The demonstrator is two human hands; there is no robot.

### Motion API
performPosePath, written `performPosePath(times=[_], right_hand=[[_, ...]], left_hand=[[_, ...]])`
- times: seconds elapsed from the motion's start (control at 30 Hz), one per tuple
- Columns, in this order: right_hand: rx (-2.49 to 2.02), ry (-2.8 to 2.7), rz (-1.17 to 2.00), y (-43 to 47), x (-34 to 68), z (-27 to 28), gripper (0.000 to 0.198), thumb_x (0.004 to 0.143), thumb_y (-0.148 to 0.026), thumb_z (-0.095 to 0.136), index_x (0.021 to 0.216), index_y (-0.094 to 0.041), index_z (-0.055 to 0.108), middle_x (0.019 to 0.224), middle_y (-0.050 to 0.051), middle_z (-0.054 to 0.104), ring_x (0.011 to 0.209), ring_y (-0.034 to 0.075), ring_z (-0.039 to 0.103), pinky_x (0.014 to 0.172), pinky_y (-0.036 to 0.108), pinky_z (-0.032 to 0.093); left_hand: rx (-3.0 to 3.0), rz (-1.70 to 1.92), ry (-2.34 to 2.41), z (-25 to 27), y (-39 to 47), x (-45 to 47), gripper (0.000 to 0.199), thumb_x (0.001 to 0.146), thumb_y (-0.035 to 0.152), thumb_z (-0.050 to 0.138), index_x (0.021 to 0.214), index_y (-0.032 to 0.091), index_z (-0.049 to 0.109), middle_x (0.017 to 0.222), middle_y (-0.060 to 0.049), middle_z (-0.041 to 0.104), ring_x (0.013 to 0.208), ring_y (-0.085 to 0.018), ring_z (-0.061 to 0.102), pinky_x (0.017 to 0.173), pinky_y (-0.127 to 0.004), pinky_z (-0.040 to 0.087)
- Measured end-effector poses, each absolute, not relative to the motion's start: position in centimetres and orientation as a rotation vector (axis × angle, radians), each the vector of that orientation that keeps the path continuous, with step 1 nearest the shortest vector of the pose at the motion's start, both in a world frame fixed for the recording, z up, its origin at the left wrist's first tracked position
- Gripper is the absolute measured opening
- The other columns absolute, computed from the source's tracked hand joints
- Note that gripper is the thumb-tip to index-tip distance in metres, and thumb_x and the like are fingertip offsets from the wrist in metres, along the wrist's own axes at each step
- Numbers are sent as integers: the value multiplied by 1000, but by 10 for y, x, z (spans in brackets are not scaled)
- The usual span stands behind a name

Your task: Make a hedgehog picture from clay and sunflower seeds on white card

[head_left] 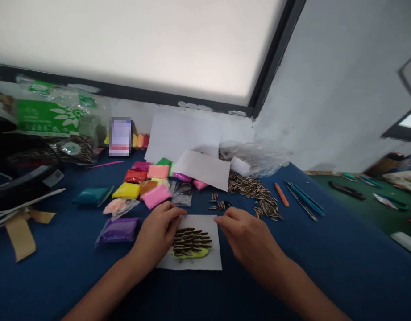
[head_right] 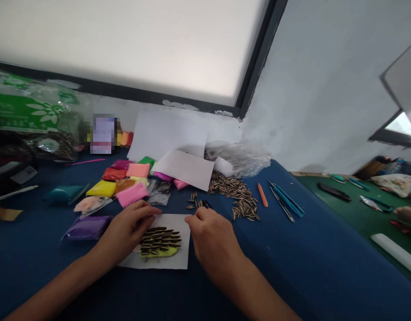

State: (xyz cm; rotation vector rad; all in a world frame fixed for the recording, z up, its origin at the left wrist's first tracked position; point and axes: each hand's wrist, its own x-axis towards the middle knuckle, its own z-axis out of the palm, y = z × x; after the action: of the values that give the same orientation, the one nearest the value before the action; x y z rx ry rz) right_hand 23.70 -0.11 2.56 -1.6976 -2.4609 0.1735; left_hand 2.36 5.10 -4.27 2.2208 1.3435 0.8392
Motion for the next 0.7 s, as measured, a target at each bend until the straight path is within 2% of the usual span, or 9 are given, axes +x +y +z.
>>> performPosePath(times=[0.3,0.43,0.5,0.6,0.7], right_hand=[[-1956,-2415,109,16,248,20,26,92,-10,48,101,-16,72,95,10,64,87,22,62,74,32,47],[-1774,-2401,112,13,245,17,26,93,-12,48,102,-17,71,99,10,65,88,20,61,78,31,48],[-1630,-2454,108,8,241,16,30,94,-11,44,110,-16,69,113,13,65,102,22,60,87,35,48],[-1534,-2602,125,-3,234,17,39,97,-19,41,132,-13,56,141,15,50,132,30,42,107,48,36],[-1543,-2719,237,-13,229,21,54,98,-37,40,145,-11,39,153,13,32,142,31,25,114,50,28]], left_hand=[[2253,877,1323,-47,53,22,27,89,20,45,95,19,71,96,-8,62,89,-21,61,78,-35,52],[2255,927,1326,-48,52,23,25,88,19,47,92,21,71,94,-7,62,87,-20,61,77,-34,52],[2253,929,1338,-49,52,23,25,88,19,47,92,21,72,94,-8,62,87,-21,61,78,-35,52],[2257,929,1348,-50,51,24,26,89,17,45,93,20,71,96,-8,62,90,-21,61,81,-36,52],[2258,918,1342,-50,51,24,27,89,17,44,96,19,70,96,-9,62,92,-22,61,82,-37,51]])
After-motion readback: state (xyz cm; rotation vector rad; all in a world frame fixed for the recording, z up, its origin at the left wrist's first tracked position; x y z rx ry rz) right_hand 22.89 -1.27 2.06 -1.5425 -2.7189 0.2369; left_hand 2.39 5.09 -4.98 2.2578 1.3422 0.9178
